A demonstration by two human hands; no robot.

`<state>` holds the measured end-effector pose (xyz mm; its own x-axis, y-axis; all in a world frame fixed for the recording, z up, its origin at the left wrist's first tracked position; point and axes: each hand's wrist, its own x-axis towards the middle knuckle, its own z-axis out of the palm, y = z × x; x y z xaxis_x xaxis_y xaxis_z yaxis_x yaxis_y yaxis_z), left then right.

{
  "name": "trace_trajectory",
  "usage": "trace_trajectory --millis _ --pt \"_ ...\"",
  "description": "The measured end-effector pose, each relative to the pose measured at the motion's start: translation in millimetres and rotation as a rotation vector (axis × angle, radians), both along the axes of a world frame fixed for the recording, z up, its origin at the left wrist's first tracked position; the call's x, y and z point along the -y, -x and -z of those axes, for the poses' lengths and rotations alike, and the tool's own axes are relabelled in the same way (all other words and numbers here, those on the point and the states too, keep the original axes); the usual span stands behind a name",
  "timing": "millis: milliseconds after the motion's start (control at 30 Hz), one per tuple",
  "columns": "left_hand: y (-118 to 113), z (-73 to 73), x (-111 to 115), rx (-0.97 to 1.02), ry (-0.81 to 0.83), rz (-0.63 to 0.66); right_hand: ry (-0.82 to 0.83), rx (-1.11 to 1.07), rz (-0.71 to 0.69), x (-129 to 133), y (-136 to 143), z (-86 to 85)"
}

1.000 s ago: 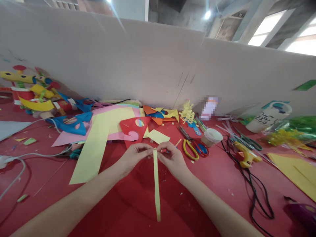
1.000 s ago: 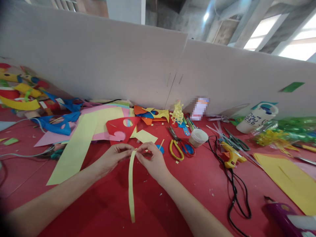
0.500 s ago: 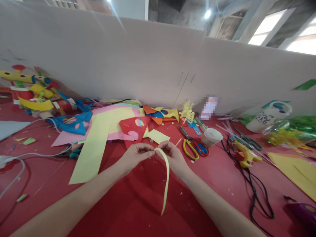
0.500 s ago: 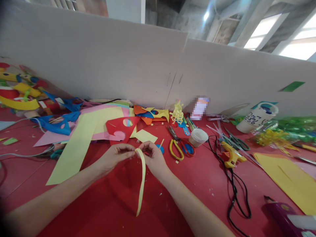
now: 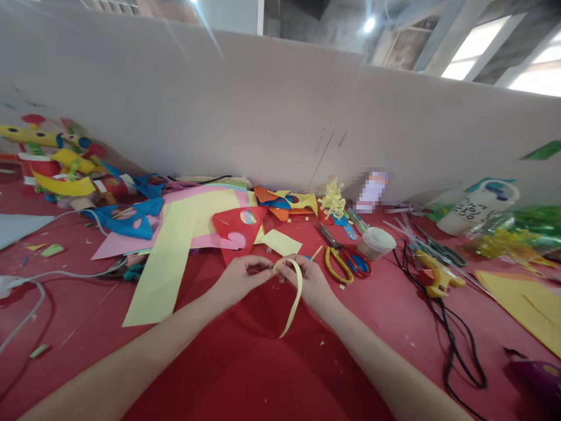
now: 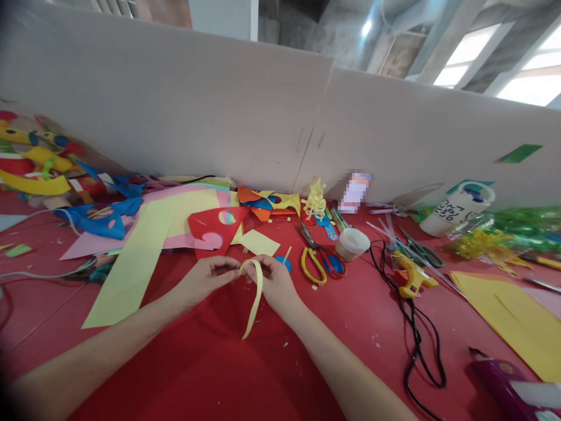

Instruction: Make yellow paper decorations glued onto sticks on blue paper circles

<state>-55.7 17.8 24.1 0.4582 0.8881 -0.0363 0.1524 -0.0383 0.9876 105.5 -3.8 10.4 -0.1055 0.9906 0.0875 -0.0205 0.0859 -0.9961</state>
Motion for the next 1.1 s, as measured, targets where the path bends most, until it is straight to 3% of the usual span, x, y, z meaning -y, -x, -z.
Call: trace_trajectory --millis 433,667,900,1100 --pt "1 2.1 2 -0.087 -0.050 -0.120 0.002 0.075 0.109 0 0 7.6" --pt "1 -2.2 1 -0.105 -0.036 -0.136 -0.308 0.209 0.123 4 -6 -0.7" --pt "0 -5.5 3 -0.158 -0.075 -0.109 -0.384 0.278 0.147 2 -7 1.9" --pt "3 -11.0 3 -0.260 -0.292 -0.060 -0.393 0.334 0.124 2 -8 0.9"
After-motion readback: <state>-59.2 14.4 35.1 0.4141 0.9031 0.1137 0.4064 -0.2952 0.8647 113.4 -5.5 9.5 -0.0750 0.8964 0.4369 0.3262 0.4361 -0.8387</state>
